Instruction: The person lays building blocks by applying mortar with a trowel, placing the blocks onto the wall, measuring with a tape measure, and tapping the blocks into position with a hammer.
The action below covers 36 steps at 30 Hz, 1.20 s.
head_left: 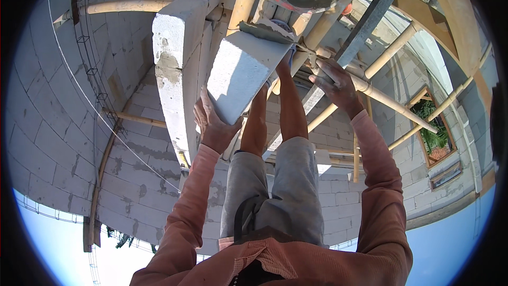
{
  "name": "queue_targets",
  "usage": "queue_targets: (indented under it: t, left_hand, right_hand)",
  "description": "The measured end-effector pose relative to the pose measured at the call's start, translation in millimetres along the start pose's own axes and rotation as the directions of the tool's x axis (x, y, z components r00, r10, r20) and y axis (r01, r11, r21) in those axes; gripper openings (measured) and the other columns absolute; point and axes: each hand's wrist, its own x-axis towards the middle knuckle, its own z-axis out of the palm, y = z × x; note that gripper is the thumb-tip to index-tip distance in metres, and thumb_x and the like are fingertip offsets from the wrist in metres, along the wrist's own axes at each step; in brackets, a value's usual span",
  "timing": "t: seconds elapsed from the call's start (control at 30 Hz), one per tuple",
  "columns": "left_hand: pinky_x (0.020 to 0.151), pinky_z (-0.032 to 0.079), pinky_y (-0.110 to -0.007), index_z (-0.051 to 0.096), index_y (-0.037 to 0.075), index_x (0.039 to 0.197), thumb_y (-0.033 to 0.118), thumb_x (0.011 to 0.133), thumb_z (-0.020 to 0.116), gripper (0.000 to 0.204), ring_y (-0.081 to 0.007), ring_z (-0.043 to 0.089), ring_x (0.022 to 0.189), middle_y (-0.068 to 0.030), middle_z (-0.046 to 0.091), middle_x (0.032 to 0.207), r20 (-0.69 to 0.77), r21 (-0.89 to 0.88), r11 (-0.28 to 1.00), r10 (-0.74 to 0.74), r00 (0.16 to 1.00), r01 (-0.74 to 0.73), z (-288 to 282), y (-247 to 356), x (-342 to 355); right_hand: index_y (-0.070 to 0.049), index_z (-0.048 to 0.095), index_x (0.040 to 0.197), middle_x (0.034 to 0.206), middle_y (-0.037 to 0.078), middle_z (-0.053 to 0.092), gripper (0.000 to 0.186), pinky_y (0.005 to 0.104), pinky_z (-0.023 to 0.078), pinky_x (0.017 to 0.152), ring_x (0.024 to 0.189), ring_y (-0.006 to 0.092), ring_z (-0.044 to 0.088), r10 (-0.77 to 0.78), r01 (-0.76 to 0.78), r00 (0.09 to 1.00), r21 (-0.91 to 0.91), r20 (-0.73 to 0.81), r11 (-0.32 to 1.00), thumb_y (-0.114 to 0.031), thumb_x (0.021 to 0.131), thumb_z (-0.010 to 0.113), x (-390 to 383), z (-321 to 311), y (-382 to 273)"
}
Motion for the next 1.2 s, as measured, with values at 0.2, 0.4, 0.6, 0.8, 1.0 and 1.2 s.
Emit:
queue_targets:
  t: [0.2, 0.4, 0.6, 0.8, 1.0, 1.2]
  left_hand:
    - [0.112, 0.030, -0.051, 0.002, 0.004, 0.156, 0.025, 0.062, 0.086, 0.128, -0.0438, 0.038, 0.122, -0.0269, 0.036, 0.128, -0.009, 0.066, 0.998, -0.013, 1.000, 0.013, -1.8, 13.7, 2.0]
    - [0.114, 0.029, -0.049, 0.002, 0.000, 0.155, 0.025, 0.061, 0.087, 0.128, -0.0447, 0.033, 0.130, -0.0295, 0.031, 0.138, 0.044, 0.012, 0.998, -0.060, 0.997, 0.060, -10.2, 3.9, -4.1]
    - [0.118, 0.025, -0.045, 0.000, -0.005, 0.153, 0.029, 0.060, 0.088, 0.133, -0.0396, 0.026, 0.141, -0.0294, 0.020, 0.151, 0.159, -0.101, 0.995, 0.025, 0.987, -0.009, -37.0, -18.8, -21.3]
    - [0.115, 0.026, -0.050, 0.004, -0.005, 0.153, 0.032, 0.061, 0.089, 0.130, -0.0446, 0.028, 0.138, -0.0307, 0.023, 0.148, 0.163, -0.187, 0.979, 0.109, 0.981, -0.078, -50.4, -21.2, -37.1]
    - [0.113, 0.029, -0.050, 0.006, -0.007, 0.152, 0.030, 0.059, 0.090, 0.131, -0.0440, 0.032, 0.131, -0.0305, 0.024, 0.147, 0.199, -0.131, 0.988, 0.107, 0.974, -0.082, -53.7, -18.9, -47.6]
    - [0.110, 0.031, -0.052, 0.007, -0.006, 0.152, 0.030, 0.058, 0.090, 0.130, -0.0442, 0.035, 0.127, -0.0293, 0.028, 0.143, 0.139, -0.077, 0.979, 0.198, 0.970, -0.189, -52.2, -19.6, -51.0]
  right_hand:
    - [0.004, 0.062, 0.119, 0.107, 0.017, 0.064, 0.048, 0.0388, 0.055, 0.074, 0.089, 0.0312, 0.067, -0.100, 0.093, 0.992, -0.086, -0.081, 0.992, -0.011, 0.078, 0.082, -33.7, -3.2, -44.6]
    - [0.002, 0.061, 0.120, 0.107, 0.016, 0.065, 0.045, 0.0378, 0.054, 0.077, 0.090, 0.0293, 0.066, -0.047, 0.040, 0.991, -0.055, -0.122, 0.998, -0.011, 0.081, 0.079, -53.5, -10.0, -43.8]
    - [0.003, 0.057, 0.126, 0.120, 0.017, 0.063, 0.047, 0.0361, 0.048, 0.096, 0.110, 0.0285, 0.062, 0.192, -0.184, 0.976, 0.082, -0.104, 0.979, -0.017, 0.088, 0.075, -10.9, 10.9, 0.3]
    - [-0.003, 0.054, 0.136, 0.137, 0.018, 0.055, 0.052, 0.0384, 0.038, 0.110, 0.130, 0.0319, 0.051, 0.346, -0.353, 0.934, 0.074, 0.093, 0.933, -0.025, 0.092, 0.069, -18.9, 31.9, 18.3]
    - [0.001, 0.055, 0.133, 0.136, 0.020, 0.055, 0.049, 0.0388, 0.042, 0.107, 0.128, 0.0329, 0.053, 0.364, -0.368, 0.926, 0.028, 0.105, 0.929, -0.024, 0.092, 0.068, -61.8, 25.9, 54.9]
    - [0.002, 0.056, 0.130, 0.133, 0.020, 0.057, 0.043, 0.0387, 0.044, 0.105, 0.124, 0.0329, 0.056, 0.341, -0.340, 0.940, -0.047, 0.007, 0.939, -0.015, 0.092, 0.067, -90.9, 7.4, 85.3]
